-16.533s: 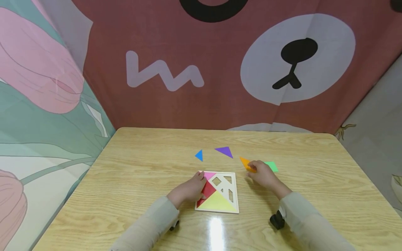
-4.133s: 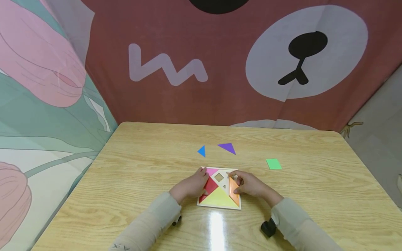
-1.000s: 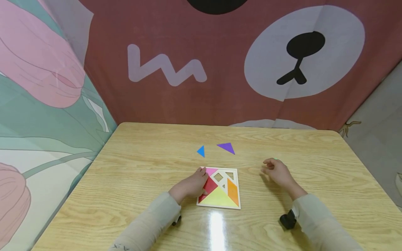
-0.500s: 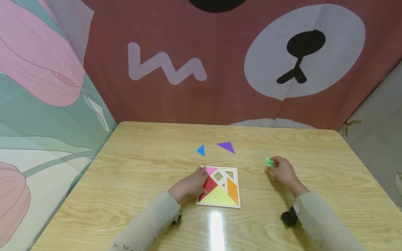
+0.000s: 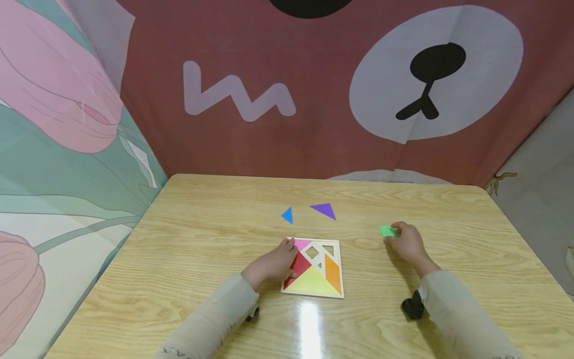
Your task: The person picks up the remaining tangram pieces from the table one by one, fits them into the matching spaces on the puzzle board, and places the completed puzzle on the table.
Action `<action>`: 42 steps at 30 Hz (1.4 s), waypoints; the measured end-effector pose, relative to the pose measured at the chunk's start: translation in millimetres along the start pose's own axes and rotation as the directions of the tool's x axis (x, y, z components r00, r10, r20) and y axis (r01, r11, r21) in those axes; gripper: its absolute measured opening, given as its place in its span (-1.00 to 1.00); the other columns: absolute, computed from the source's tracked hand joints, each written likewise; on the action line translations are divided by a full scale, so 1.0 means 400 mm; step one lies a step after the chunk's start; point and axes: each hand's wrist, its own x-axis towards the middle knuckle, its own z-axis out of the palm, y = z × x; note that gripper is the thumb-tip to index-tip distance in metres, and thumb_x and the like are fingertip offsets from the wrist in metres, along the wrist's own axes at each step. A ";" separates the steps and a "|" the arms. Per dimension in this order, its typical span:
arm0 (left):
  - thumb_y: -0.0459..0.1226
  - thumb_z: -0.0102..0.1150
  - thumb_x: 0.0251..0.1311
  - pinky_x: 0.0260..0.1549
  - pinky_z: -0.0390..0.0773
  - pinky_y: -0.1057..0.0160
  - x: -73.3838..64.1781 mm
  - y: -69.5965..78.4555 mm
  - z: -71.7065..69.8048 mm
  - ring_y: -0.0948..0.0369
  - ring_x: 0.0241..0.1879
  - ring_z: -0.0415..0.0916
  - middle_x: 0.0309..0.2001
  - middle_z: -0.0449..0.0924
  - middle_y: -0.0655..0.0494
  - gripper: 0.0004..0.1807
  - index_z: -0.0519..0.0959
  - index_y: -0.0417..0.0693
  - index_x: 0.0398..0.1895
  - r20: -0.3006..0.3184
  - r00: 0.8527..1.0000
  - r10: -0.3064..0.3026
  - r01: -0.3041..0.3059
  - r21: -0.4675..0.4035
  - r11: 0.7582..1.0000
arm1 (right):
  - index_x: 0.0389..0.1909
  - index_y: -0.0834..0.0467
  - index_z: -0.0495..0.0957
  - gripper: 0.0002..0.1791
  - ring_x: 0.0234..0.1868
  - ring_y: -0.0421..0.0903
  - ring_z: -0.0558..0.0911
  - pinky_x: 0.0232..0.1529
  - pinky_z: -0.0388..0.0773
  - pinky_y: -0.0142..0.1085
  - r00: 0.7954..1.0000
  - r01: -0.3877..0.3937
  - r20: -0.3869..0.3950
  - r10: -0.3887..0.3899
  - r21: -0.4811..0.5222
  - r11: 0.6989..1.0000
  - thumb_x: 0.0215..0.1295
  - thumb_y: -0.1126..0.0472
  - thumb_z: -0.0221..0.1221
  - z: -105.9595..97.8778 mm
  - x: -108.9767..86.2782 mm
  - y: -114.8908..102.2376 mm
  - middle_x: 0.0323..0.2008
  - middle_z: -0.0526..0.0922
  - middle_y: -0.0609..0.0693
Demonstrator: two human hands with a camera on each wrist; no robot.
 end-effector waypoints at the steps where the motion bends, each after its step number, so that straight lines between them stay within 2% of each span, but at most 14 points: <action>1: -0.16 0.09 0.07 0.18 -0.01 0.22 0.000 0.000 0.000 -0.03 0.25 -0.14 0.26 -0.02 -0.19 -0.33 0.16 -0.34 0.19 0.001 1.000 -0.001 0.001 -0.002 1.000 | 0.00 0.56 0.21 -0.45 -0.13 0.31 0.33 -0.18 0.34 0.05 1.000 -0.011 -0.001 0.011 -0.001 1.000 0.07 0.30 0.12 0.000 0.000 0.001 -0.14 0.30 0.49; 12: -0.17 0.09 0.07 0.18 -0.02 0.21 -0.002 0.003 0.000 -0.04 0.25 -0.13 0.26 -0.03 -0.21 -0.34 0.17 -0.35 0.19 -0.005 1.000 0.005 -0.005 -0.001 1.000 | 0.07 0.57 0.11 -0.28 -0.12 0.35 0.30 -0.21 0.36 0.03 0.995 -0.096 -0.010 0.096 -0.018 0.995 0.09 0.11 0.13 -0.001 0.006 0.002 -0.11 0.28 0.52; 18: -0.17 0.09 0.07 0.18 -0.01 0.22 -0.002 0.006 0.001 -0.02 0.25 -0.13 0.26 -0.03 -0.19 -0.34 0.17 -0.34 0.19 0.001 1.000 -0.006 0.006 -0.009 1.000 | 0.01 0.58 0.20 -0.30 -0.14 0.37 0.27 -0.19 0.28 0.10 0.993 -0.118 -0.037 0.115 -0.115 0.986 0.08 0.08 0.13 0.004 0.009 0.001 -0.15 0.31 0.51; 30: -0.17 0.09 0.08 0.17 0.00 0.22 0.003 0.000 0.006 -0.01 0.25 -0.14 0.27 -0.03 -0.17 -0.34 0.16 -0.32 0.20 0.000 1.000 -0.016 0.016 -0.005 1.000 | -0.05 0.57 0.28 -0.39 -0.13 0.33 0.35 -0.18 0.34 0.07 0.990 -0.139 0.003 0.141 -0.144 0.980 0.02 0.17 0.18 0.001 0.022 0.001 -0.13 0.36 0.47; 35: -0.17 0.09 0.07 0.18 -0.01 0.22 0.002 0.000 0.006 -0.02 0.25 -0.14 0.26 -0.03 -0.19 -0.34 0.17 -0.33 0.19 -0.007 1.000 -0.013 0.013 -0.009 1.000 | -0.07 0.58 0.28 -0.39 -0.19 0.30 0.41 -0.27 0.41 0.00 0.992 -0.121 0.033 0.126 -0.126 0.985 -0.01 0.18 0.19 -0.009 0.023 0.001 -0.16 0.40 0.45; 42: -0.16 0.10 0.06 0.17 0.01 0.21 0.003 -0.002 0.006 -0.05 0.24 -0.11 0.25 -0.02 -0.21 -0.33 0.17 -0.35 0.18 -0.015 1.000 0.007 -0.007 0.007 1.000 | -0.02 0.54 0.25 -0.38 -0.17 0.28 0.36 -0.31 0.41 -0.07 0.991 -0.131 0.031 0.133 -0.048 0.990 -0.03 0.23 0.20 -0.012 0.025 0.004 -0.14 0.32 0.48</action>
